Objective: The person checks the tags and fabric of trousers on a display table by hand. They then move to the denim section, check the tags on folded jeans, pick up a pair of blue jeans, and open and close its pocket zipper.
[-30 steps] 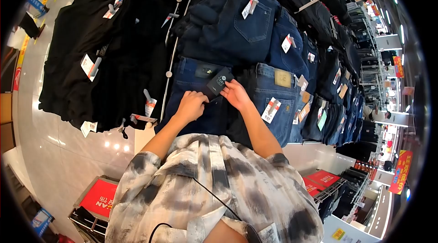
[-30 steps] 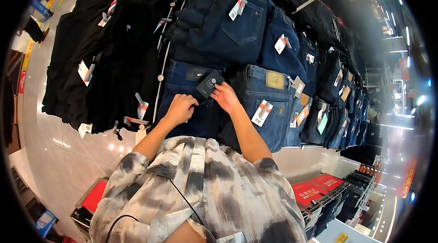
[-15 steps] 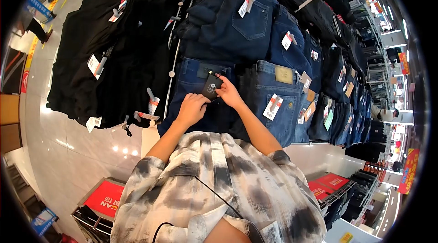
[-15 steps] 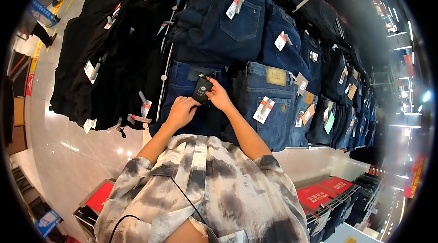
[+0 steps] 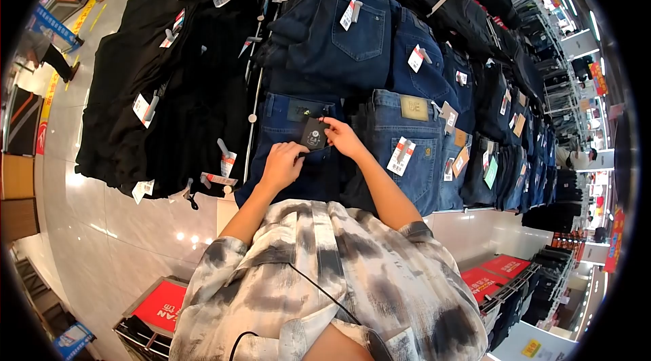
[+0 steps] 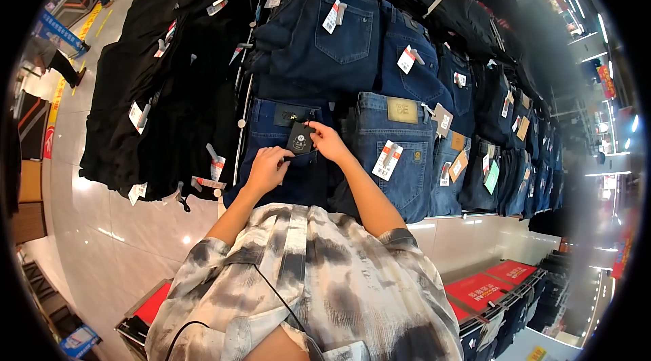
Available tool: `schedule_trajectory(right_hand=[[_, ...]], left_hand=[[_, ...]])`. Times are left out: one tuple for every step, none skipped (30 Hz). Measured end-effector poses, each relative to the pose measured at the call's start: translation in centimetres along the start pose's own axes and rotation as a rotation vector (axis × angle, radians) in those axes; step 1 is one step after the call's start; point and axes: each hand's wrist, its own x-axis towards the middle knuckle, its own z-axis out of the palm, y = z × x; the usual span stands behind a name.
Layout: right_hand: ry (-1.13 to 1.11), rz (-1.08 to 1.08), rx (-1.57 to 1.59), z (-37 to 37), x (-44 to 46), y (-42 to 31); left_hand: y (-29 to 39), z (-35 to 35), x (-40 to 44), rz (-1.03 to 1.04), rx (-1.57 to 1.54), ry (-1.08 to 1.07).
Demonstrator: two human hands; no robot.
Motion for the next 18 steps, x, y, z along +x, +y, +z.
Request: schedule_trajectory(right_hand=[[0.015, 0.010, -0.009, -0.1, 0.0, -0.2], [-0.034, -0.037, -0.102, -0.4, 0.0, -0.4], [-0.081, -0.085, -0.194, -0.6, -0.1, -0.8], [-0.143, -0.088, -0.230, -0.5, -0.3, -1.1], [-0.202, -0.092, -0.265, -0.5, -0.5, -1.5], [-0.259, -0.096, -0.302, -0.6, -0.6, -1.8], [-0.304, -0.055, -0.326, -0.6, -0.7, -2.3], [-0.351, -0.013, -0.350, -0.7, -0.7, -2.7], [-0.398, 0.028, -0.373, -0.7, -0.7, -2.9], [-0.415, 0.059, -0.418, -0.6, -0.7, -3.1], [-0.432, 0.090, -0.464, -0.6, -0.7, -3.3], [-0.447, 0.122, -0.509, -0.6, -0.8, -3.3], [-0.415, 0.083, -0.548, -0.6, -0.6, -2.6], [-0.383, 0.044, -0.587, -0.6, -0.4, -1.4], [-0.352, 0.005, -0.627, -0.6, -0.5, -1.7], [-0.324, 0.051, -0.584, -0.6, -0.6, -2.0], [-0.298, 0.095, -0.541, -0.7, -0.8, -2.3], [-0.272, 0.139, -0.498, -0.7, -1.1, -2.9]], left_hand=[[0.1, -0.2, 0.1, -0.013, -0.016, 0.004], [0.2, -0.4, 0.3, 0.003, -0.029, 0.020], [0.2, -0.5, 0.5, 0.019, -0.042, 0.035], [0.2, -0.5, 0.7, 0.038, -0.055, 0.048], [0.2, -0.6, 0.9, 0.037, -0.060, 0.053], [0.3, -0.7, 1.1, 0.038, -0.064, 0.058], [0.3, -0.7, 1.4, 0.038, -0.069, 0.064], [0.3, -0.8, 1.7, 0.045, -0.072, 0.075], [0.3, -0.8, 1.9, 0.029, -0.071, 0.060], [0.2, -0.7, 2.0, 0.013, -0.069, 0.045], [0.0, -0.6, 2.2, -0.002, -0.067, 0.030], [-0.4, -0.3, 2.3, -0.025, -0.062, 0.010], [-0.8, 0.1, 2.5, -0.046, -0.057, -0.011], [-1.2, 0.5, 2.5, -0.068, -0.053, -0.032], [-1.2, 0.8, 2.5, -0.059, -0.007, -0.042], [-1.1, 1.1, 2.3, -0.051, 0.038, -0.051], [-1.2, 1.3, 2.3, -0.044, 0.084, -0.059], [-1.5, 1.5, 2.3, -0.019, 0.115, -0.089]])
